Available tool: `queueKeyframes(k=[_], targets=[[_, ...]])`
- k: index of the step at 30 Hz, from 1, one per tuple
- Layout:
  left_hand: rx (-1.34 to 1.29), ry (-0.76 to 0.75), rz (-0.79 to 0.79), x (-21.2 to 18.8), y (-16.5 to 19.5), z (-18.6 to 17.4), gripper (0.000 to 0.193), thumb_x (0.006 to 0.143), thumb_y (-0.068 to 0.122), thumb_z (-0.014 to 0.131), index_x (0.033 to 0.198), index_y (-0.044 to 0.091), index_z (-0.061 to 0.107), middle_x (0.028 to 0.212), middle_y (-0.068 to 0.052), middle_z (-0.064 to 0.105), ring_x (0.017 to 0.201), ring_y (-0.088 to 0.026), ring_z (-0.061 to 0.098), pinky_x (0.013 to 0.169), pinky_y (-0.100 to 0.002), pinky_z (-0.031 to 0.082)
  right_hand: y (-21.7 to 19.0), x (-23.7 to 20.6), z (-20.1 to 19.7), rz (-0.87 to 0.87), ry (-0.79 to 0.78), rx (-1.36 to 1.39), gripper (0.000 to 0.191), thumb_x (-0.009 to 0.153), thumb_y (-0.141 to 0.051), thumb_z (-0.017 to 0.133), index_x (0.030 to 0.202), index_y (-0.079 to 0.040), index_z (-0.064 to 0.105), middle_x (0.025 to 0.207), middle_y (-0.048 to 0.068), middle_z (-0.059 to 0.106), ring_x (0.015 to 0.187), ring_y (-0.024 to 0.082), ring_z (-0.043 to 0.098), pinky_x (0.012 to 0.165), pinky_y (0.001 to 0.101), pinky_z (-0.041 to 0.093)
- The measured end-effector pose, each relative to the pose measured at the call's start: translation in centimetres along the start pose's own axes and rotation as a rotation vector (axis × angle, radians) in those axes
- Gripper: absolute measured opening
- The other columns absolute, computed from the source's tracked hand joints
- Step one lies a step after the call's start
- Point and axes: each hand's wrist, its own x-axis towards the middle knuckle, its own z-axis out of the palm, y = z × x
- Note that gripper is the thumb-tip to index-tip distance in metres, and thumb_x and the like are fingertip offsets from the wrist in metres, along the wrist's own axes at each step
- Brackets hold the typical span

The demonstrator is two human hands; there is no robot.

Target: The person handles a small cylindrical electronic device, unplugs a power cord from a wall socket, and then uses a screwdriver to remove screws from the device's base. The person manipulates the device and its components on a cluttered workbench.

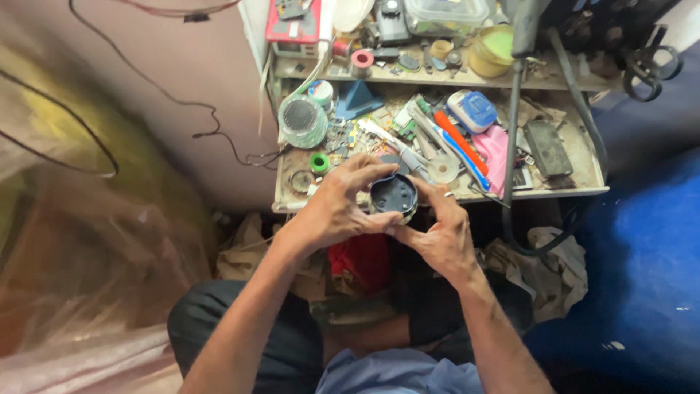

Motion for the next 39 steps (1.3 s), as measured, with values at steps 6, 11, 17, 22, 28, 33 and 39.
queueKeyframes(k=[6, 11, 17, 22, 28, 33, 39], targets=[[0.137, 0.022, 0.175, 0.0, -0.1, -0.8, 0.084, 0.077, 0.027, 0.086, 0.15, 0.006, 0.05, 0.13, -0.018, 0.067, 0.109, -0.03, 0.068, 0.098, -0.04, 0.053, 0.4, 0.1, 0.5, -0.04, 0.036, -0.115, 0.072, 0.069, -0.023, 0.093, 0.132, -0.007, 0.063, 0.113, 0.013, 0.07, 0.103, 0.027, 0.071, 0.089, 0.0387, 0.057], [0.148, 0.018, 0.102, 0.0, 0.2, -0.6, 0.077, 0.078, 0.026, 0.085, 0.145, 0.007, 0.053, 0.126, -0.017, 0.069, 0.112, -0.032, 0.068, 0.1, -0.04, 0.054, 0.1, 0.1, 0.8, -0.057, 0.064, -0.147, 0.068, 0.072, -0.024, 0.091, 0.132, -0.007, 0.063, 0.113, 0.013, 0.069, 0.103, 0.027, 0.07, 0.09, 0.0392, 0.056], [0.124, 0.083, 0.13, -0.6, -0.1, 0.3, 0.067, 0.079, 0.022, 0.085, 0.139, 0.009, 0.06, 0.136, -0.016, 0.067, 0.122, -0.033, 0.066, 0.103, -0.04, 0.053, 0.0, -0.2, 1.1, -0.004, 0.082, -0.169, 0.07, 0.071, -0.024, 0.091, 0.133, -0.008, 0.062, 0.114, 0.012, 0.069, 0.102, 0.026, 0.07, 0.089, 0.0386, 0.057], [0.027, 0.088, 0.094, -0.7, 0.0, 0.5, 0.078, 0.078, 0.019, 0.085, 0.148, 0.011, 0.051, 0.139, -0.015, 0.068, 0.126, -0.031, 0.068, 0.108, -0.039, 0.053, -0.1, -0.3, 1.0, 0.005, 0.069, -0.155, 0.072, 0.07, -0.022, 0.092, 0.134, -0.008, 0.062, 0.113, 0.011, 0.069, 0.103, 0.026, 0.07, 0.091, 0.0385, 0.056], [-0.136, 0.037, -0.022, -0.5, -0.3, 0.6, 0.104, 0.077, 0.014, 0.083, 0.162, 0.013, 0.024, 0.139, -0.016, 0.068, 0.131, -0.032, 0.066, 0.112, -0.041, 0.051, -0.4, -0.2, 0.9, 0.032, 0.06, -0.135, 0.073, 0.069, -0.02, 0.092, 0.134, -0.008, 0.062, 0.116, 0.012, 0.069, 0.106, 0.027, 0.07, 0.092, 0.0394, 0.056], [-0.133, 0.05, 0.04, -0.5, -1.1, 0.9, 0.11, 0.076, 0.012, 0.084, 0.163, 0.011, 0.017, 0.139, -0.018, 0.067, 0.132, -0.032, 0.066, 0.115, -0.042, 0.049, -0.5, -0.3, 1.0, -0.006, 0.078, -0.131, 0.073, 0.069, -0.021, 0.092, 0.134, -0.009, 0.061, 0.12, 0.013, 0.068, 0.112, 0.03, 0.068, 0.095, 0.0406, 0.055], [-0.174, 0.037, 0.027, -0.8, -1.0, 1.0, 0.107, 0.078, 0.011, 0.083, 0.164, 0.011, 0.019, 0.143, -0.018, 0.065, 0.138, -0.033, 0.061, 0.118, -0.043, 0.045, -0.5, -0.6, 1.0, -0.057, 0.087, -0.096, 0.083, 0.07, -0.026, 0.091, 0.142, -0.008, 0.054, 0.127, 0.017, 0.064, 0.118, 0.035, 0.065, 0.096, 0.043, 0.053]])
